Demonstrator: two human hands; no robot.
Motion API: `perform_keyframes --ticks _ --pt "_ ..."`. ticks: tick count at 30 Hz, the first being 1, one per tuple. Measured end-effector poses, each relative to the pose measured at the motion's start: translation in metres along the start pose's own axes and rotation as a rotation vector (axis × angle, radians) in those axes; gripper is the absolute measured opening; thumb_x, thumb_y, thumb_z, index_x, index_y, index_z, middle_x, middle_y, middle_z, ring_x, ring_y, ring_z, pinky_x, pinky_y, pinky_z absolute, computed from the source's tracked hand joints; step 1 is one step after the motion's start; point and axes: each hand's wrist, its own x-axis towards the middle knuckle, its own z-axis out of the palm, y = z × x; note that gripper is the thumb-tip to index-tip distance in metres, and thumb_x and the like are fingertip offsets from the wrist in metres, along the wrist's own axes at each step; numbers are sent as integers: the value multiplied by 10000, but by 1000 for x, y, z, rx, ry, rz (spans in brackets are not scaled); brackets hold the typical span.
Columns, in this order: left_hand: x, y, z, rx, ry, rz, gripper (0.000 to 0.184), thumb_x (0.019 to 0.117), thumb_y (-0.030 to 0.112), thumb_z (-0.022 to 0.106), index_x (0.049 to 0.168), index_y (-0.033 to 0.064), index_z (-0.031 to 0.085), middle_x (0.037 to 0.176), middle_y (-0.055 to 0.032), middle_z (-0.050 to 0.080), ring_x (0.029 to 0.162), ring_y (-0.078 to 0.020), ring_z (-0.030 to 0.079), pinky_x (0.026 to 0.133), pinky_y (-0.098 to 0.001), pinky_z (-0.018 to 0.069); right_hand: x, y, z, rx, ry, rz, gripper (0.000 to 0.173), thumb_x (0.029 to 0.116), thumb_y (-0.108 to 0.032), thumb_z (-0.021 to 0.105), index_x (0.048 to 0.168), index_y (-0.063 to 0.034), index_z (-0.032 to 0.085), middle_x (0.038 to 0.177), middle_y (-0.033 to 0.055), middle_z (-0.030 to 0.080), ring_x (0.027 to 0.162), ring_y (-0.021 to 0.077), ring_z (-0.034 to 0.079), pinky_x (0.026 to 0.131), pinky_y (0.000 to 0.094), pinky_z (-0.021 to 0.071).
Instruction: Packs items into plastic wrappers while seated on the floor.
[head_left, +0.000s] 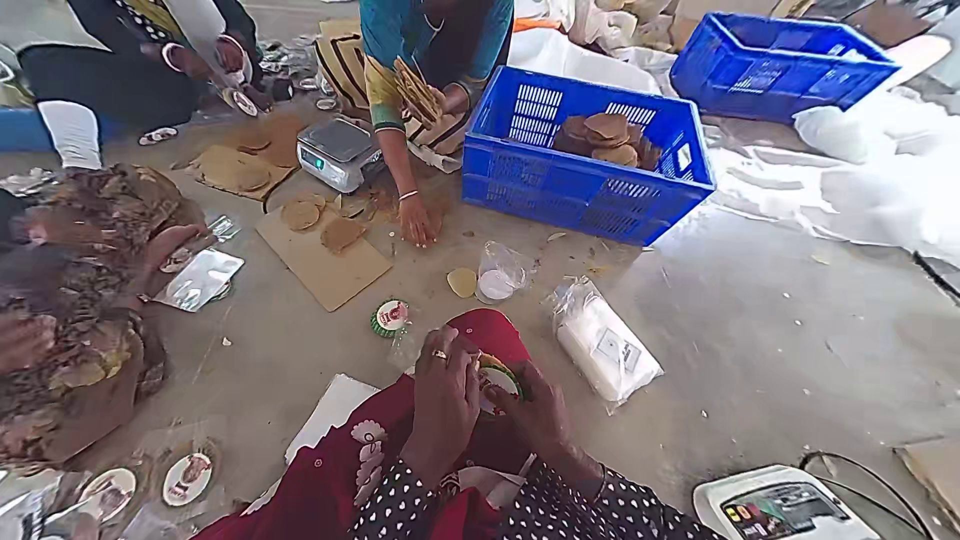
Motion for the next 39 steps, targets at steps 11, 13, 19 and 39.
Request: perform_keyframes --ticks 11,13,19,39 --pt "-26 -27 50 -168 77 17 309 968 108 606 1218 -45 705 1294 -206 683 1252 -348 639 1075 -460 514 34 16 -7 216 -50 293 436 857 -128 802 1210 0 580 975 76 729 825 134 723 721 304 613" --pt "-33 -23 55 -162 79 53 304 956 85 603 1200 -58 713 1285 -214 688 1256 -371 636 1099 -502 487 43 13 -7 92 -87 271 471 852 -151 806 1235 -8 572 984 76 729 856 132 718 769 315 603" --pt "-43 -25 64 -175 97 124 364 986 99 596 1292 -92 640 1295 -235 676 1254 -368 640 1120 -484 481 84 -4 -28 -376 -287 104 477 1026 -427 580 1304 -43 629 1065 120 712 970 243 690 887 470 549" --pt "-68 -8 -38 -1133 4 -763 376 881 170 755 1188 -19 648 1023 -60 744 940 -133 714 858 -319 603 -13 -8 -17 392 -455 312 150 913 -31 702 1033 -33 613 854 -9 684 772 69 675 729 252 585"
